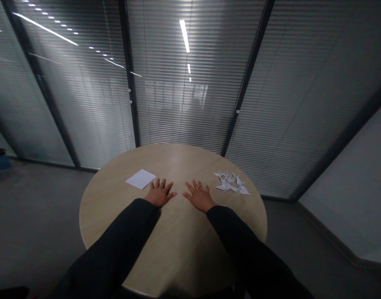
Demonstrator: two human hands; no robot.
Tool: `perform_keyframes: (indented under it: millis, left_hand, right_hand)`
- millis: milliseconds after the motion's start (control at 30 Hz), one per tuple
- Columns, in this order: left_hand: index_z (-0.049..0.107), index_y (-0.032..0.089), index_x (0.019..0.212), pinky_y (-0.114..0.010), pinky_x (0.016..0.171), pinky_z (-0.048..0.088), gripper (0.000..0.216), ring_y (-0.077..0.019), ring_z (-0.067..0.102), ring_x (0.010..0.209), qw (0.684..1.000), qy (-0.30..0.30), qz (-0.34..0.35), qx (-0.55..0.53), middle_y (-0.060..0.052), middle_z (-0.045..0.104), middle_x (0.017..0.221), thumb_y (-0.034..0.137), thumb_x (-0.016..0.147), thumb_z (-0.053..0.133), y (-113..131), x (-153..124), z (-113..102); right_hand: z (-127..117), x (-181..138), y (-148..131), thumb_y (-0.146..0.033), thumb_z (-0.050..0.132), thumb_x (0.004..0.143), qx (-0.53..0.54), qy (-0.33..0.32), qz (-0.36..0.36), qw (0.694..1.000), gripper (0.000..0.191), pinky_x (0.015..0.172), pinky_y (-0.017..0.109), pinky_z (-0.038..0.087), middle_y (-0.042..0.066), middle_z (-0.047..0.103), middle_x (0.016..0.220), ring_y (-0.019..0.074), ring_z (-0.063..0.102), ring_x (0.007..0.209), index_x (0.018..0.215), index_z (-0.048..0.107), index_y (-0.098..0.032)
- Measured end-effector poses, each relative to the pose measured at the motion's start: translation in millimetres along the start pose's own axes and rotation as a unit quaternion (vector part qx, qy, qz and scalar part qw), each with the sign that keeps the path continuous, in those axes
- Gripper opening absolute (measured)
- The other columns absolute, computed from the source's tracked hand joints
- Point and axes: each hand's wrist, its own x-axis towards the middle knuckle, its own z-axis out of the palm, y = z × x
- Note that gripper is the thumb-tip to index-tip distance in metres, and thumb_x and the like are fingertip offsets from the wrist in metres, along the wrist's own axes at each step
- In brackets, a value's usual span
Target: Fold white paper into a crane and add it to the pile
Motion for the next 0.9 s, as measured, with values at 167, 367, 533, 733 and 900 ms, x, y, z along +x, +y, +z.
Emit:
perform_keyframes:
  millis: [167,367,533,733,900]
  left_hand:
    - [0.027,0.025,0.147,-0.062,0.106,0.016,0.07,-0.0417,0.015,0.139,1.0,0.003,-0.001,0.002,-0.017,0.024,0.153,0.065,0.089,0.019,0.1,-0.3,0.1]
    - [0.027,0.025,0.147,-0.062,0.106,0.015,0.071,-0.0422,0.014,0.14,1.0,0.0,-0.003,-0.002,-0.017,0.024,0.153,0.065,0.089,0.019,-0.5,0.3,0.8]
    - [0.028,0.026,0.146,-0.061,0.106,0.016,0.07,-0.0416,0.016,0.139,1.0,0.003,-0.004,0.0,-0.016,0.024,0.153,0.064,0.089,0.019,1.6,-2.1,-1.0]
    - [0.028,0.026,0.146,-0.062,0.106,0.016,0.07,-0.0417,0.015,0.139,1.0,0.002,-0.004,-0.003,-0.017,0.025,0.153,0.064,0.089,0.02,2.0,-1.8,-1.2]
    - [0.028,0.025,0.146,-0.061,0.107,0.016,0.07,-0.0416,0.016,0.139,1.0,0.005,-0.002,0.0,-0.017,0.025,0.152,0.064,0.089,0.02,1.0,0.0,1.6]
  right_hand:
    - [0.6,0.5,0.9,-0.069,0.016,0.088,0.002,-0.007,0.0,1.0,0.07,0.108,0.061,0.007,0.01,0.013,0.157,0.0349,0.01,0.142,0.147,0.019,-0.032]
    - [0.8,1.4,1.4,-0.069,0.018,0.088,0.008,-0.008,0.003,1.0,0.07,0.108,0.061,0.007,0.01,0.013,0.157,0.0359,0.011,0.142,0.147,0.02,-0.032]
    - [1.0,0.6,0.7,-0.068,0.014,0.088,-0.003,-0.012,0.003,1.0,0.07,0.108,0.06,0.006,0.009,0.011,0.157,0.0347,0.01,0.142,0.148,0.017,-0.032]
    - [1.6,0.4,1.4,-0.069,0.016,0.088,0.001,-0.004,0.002,1.0,0.07,0.108,0.061,0.007,0.01,0.014,0.156,0.0351,0.011,0.142,0.147,0.02,-0.032]
    - [1.1,0.2,1.7,-0.069,0.017,0.088,0.001,-0.006,0.002,1.0,0.07,0.108,0.06,0.008,0.01,0.014,0.157,0.035,0.011,0.142,0.147,0.02,-0.032]
